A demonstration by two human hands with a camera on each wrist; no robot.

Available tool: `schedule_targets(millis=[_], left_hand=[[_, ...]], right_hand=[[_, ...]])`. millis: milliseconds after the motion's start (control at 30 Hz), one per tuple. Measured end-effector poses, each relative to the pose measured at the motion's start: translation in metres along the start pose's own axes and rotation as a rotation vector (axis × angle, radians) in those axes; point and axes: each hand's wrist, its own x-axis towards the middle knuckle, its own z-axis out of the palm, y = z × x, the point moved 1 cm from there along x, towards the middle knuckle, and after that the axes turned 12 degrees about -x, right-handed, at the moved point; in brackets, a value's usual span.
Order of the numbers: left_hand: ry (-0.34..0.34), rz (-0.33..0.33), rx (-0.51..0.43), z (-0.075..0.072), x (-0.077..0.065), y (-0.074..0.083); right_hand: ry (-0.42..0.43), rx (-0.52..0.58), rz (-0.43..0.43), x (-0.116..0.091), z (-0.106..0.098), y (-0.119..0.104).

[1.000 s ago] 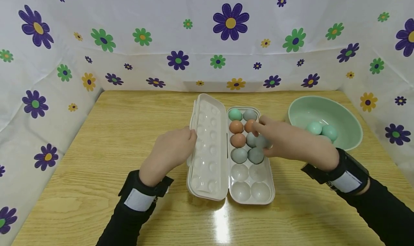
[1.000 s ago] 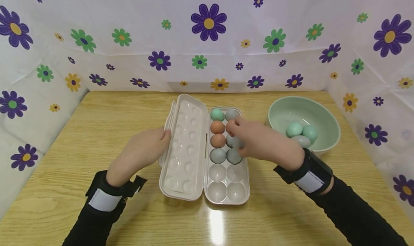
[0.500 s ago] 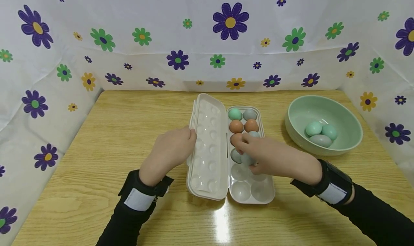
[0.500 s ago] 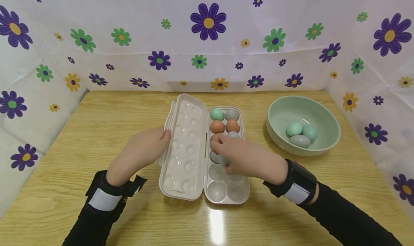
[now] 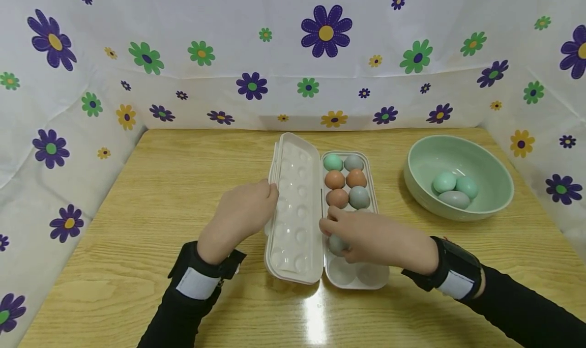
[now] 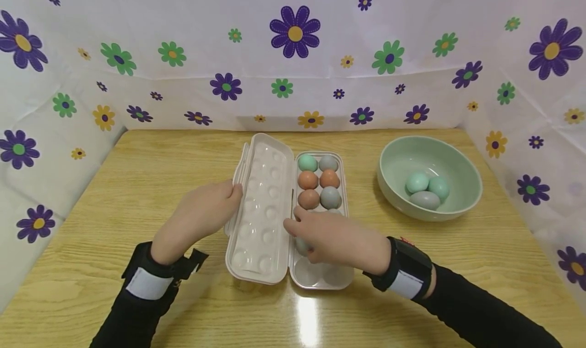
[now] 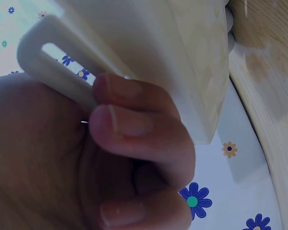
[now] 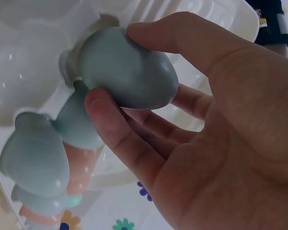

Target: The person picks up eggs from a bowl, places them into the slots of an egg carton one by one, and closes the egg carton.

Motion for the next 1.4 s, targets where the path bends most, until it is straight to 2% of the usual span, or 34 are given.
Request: schedule_targets(millis=[167, 1167, 1400], left_hand=[[0.001, 0.003, 0.000, 0.002, 0.000, 0.000], [0.009, 0.005, -0.011, 0.002, 0.000, 0.000], [0.002, 0.000, -0.010, 0.000, 0.000, 0.001]], right_hand=[[0.018, -0.056, -0.021, 0.002, 0.007, -0.004], [0.052, -0.061, -0.035, 0.003, 0.010, -0.003], [0.032, -0.018, -0.012, 0.002, 0.006, -0.001]])
